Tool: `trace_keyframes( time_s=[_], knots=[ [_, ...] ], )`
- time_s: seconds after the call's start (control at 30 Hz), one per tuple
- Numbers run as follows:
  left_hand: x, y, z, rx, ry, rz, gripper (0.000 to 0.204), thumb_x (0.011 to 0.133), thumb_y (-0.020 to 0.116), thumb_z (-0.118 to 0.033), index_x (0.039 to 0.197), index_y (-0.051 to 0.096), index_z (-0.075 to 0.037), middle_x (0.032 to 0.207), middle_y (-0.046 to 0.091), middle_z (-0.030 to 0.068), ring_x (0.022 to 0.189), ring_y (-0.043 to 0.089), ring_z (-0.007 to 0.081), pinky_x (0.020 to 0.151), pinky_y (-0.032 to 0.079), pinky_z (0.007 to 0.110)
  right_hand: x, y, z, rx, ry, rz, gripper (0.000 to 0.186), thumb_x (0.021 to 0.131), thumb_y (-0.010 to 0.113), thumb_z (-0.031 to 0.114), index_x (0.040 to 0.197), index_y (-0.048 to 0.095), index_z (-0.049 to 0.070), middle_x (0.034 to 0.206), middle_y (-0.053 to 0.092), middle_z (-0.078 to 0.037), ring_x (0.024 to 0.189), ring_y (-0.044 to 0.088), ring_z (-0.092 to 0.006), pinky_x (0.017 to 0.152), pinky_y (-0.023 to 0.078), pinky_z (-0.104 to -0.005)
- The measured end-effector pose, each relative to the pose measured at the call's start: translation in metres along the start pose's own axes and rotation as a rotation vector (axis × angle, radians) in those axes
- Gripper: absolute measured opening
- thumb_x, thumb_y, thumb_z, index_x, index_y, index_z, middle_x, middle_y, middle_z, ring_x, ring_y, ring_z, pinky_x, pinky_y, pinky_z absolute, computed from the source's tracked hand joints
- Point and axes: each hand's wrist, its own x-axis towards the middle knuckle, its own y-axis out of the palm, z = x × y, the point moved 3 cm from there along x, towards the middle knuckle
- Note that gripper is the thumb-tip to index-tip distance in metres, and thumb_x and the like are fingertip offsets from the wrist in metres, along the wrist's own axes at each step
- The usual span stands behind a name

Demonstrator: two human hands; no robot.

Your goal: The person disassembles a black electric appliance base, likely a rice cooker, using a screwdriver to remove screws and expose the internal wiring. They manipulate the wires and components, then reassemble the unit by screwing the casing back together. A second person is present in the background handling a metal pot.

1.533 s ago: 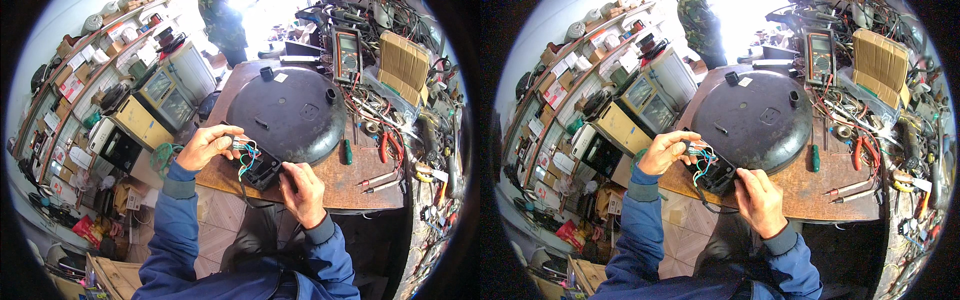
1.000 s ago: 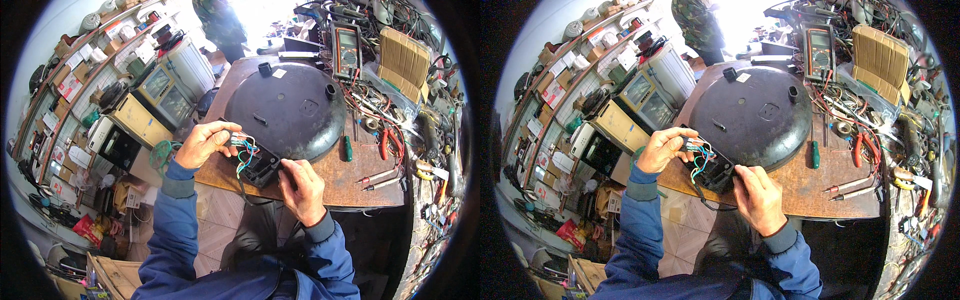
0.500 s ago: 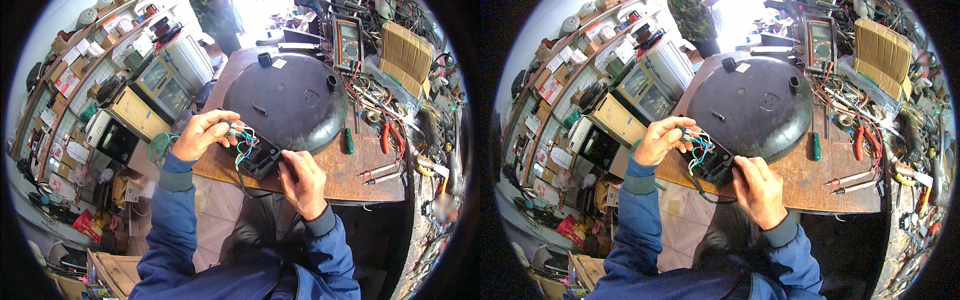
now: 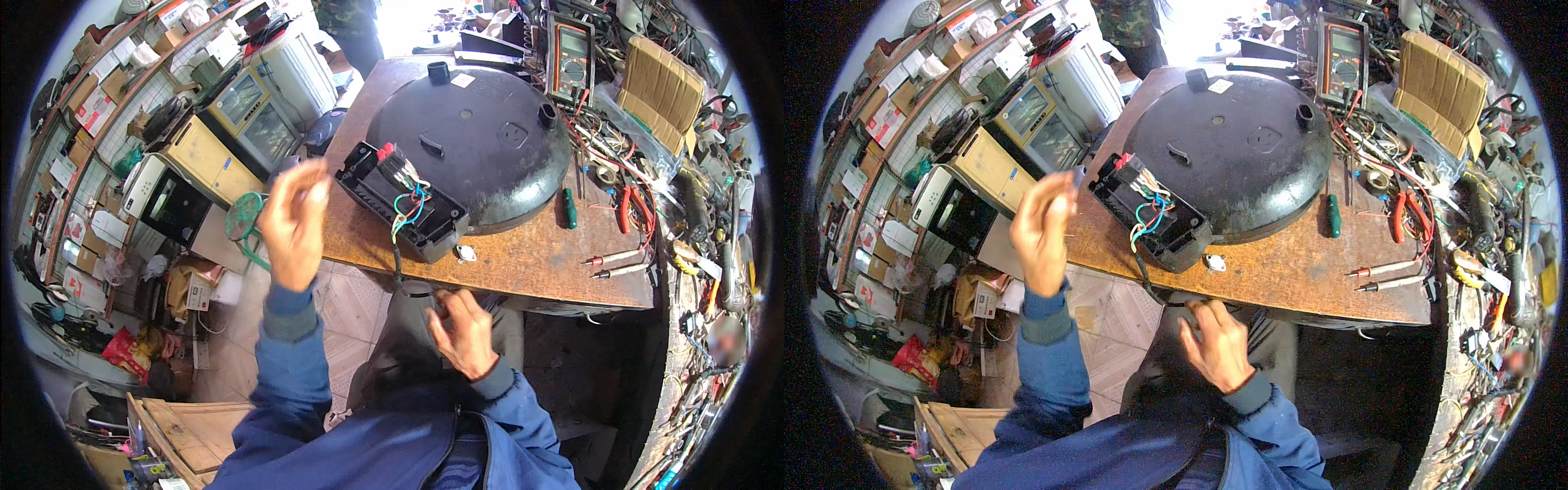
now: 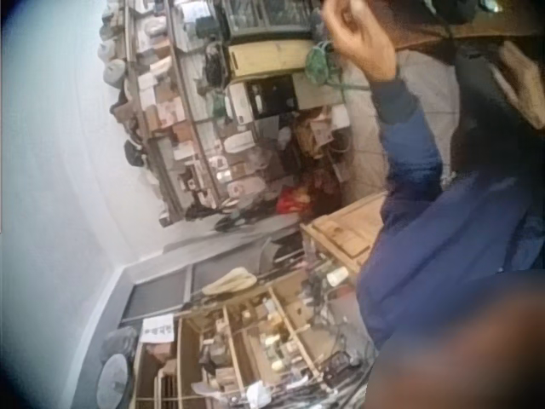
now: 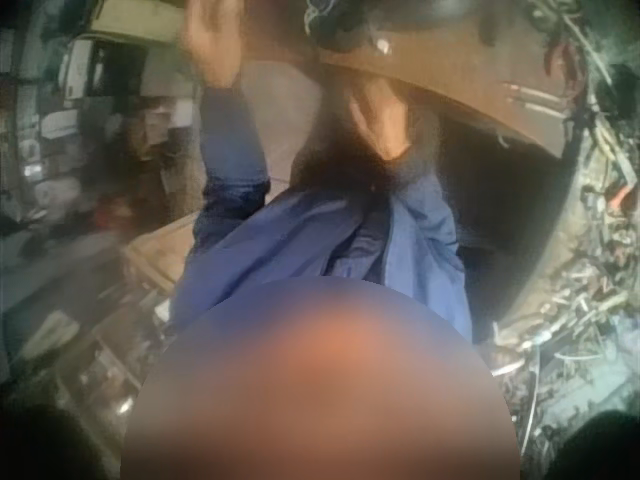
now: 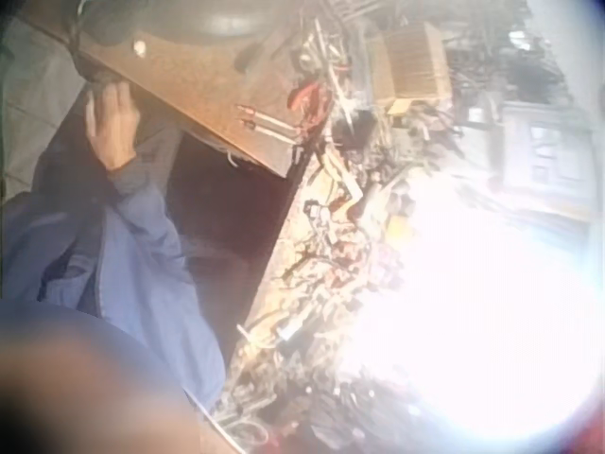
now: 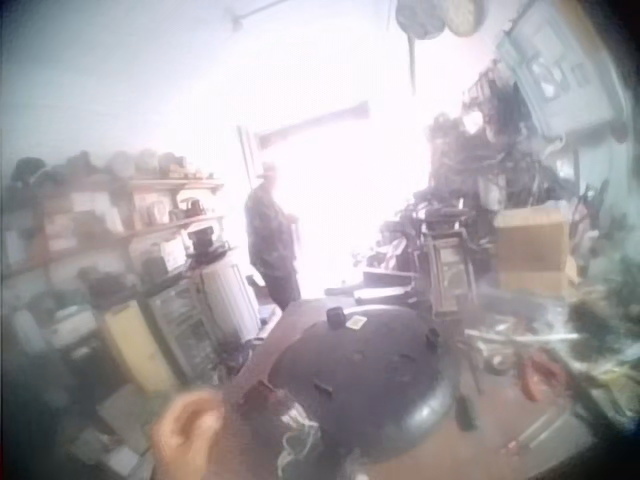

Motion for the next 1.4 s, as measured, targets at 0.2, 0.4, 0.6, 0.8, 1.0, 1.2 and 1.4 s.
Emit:
trace_keyframes(
  time_s=[0.2, 0.4, 0.6, 0.8, 1.0, 1.2, 1.4],
  knots=[
    [-0.173, -0.004, 0.051, -0.109, -0.506, 0.042, 0.009, 0.098, 0.059, -0.001, 0.106, 0.065, -0.001, 0.098, 0.067, 0.0045, 0.078, 0.062, 0.0091, 0.066, 0.051, 0.025, 0.004, 0.081, -0.037, -0.050, 0.116, 0.278, 0.050, 0.092, 0.072, 0.024, 0.133, 0.054, 0.001, 0.105, 0.065, -0.033, 0.091, 0.066, -0.0516, 0.077, 0.054, -0.0557],
    [-0.244, 0.029, 0.082, -0.059, -0.589, 0.204, 0.025, 0.089, 0.066, 0.001, 0.113, 0.061, 0.004, 0.101, 0.068, 0.0117, 0.092, 0.068, 0.0215, 0.082, 0.055, 0.033, -0.004, 0.071, -0.027, -0.106, 0.074, 0.190, 0.039, 0.091, 0.070, 0.013, 0.127, 0.060, 0.003, 0.090, 0.069, -0.024, 0.077, 0.068, -0.0446, 0.066, 0.054, -0.0512],
    [-0.320, 0.075, 0.128, 0.033, -0.209, 0.855, 0.045, 0.087, 0.068, -0.013, 0.127, 0.055, 0.002, 0.119, 0.064, 0.0231, 0.106, 0.064, 0.0369, 0.089, 0.052, 0.043, -0.021, 0.051, 0.031, -0.095, -0.145, 0.279, 0.032, 0.088, 0.077, 0.013, 0.117, 0.069, 0.004, 0.080, 0.065, -0.013, 0.066, 0.068, -0.0335, 0.055, 0.054, -0.0426],
    [-0.332, 0.081, 0.081, 0.144, 0.019, 0.796, 0.032, 0.096, 0.058, -0.011, 0.125, 0.058, 0.000, 0.127, 0.061, 0.0212, 0.116, 0.060, 0.0333, 0.097, 0.048, 0.040, -0.010, 0.039, 0.055, -0.062, -0.134, 0.291, 0.032, 0.089, 0.078, 0.025, 0.113, 0.071, 0.005, 0.084, 0.065, -0.012, 0.071, 0.068, -0.0341, 0.060, 0.056, -0.0428],
    [-0.252, 0.024, 0.035, -0.735, -0.783, 0.781, 0.035, 0.112, 0.045, -0.028, 0.112, 0.063, 0.002, 0.105, 0.068, 0.0151, 0.085, 0.065, 0.0177, 0.078, 0.053, 0.031, -0.029, 0.004, 0.025, 0.242, 0.066, 0.402, 0.068, 0.084, 0.083, 0.043, 0.126, 0.063, -0.007, 0.113, 0.068, -0.026, 0.105, 0.067, -0.0440, 0.091, 0.055, -0.0462],
    [-0.236, 0.015, 0.026, -1.166, -0.884, 0.587, 0.039, 0.110, 0.047, -0.033, 0.095, 0.061, 0.000, 0.097, 0.068, 0.0225, 0.073, 0.062, 0.0200, 0.065, 0.050, 0.032, -0.067, 0.028, 0.001, 0.306, 0.107, 0.684, 0.052, 0.089, 0.079, 0.039, 0.118, 0.068, -0.002, 0.112, 0.070, -0.024, 0.105, 0.066, -0.0430, 0.089, 0.052, -0.0489],
    [-0.214, -0.011, 0.027, -0.828, -0.898, 0.448, 0.041, 0.103, 0.060, -0.038, 0.114, 0.065, 0.001, 0.094, 0.072, 0.0135, 0.062, 0.057, 0.0106, 0.052, 0.042, 0.023, -0.107, 0.045, -0.037, 0.133, 0.278, 0.616, 0.026, 0.097, 0.067, 0.025, 0.097, 0.072, -0.001, 0.082, 0.068, -0.027, 0.078, 0.068, -0.0458, 0.064, 0.053, -0.0503]
  ],
)
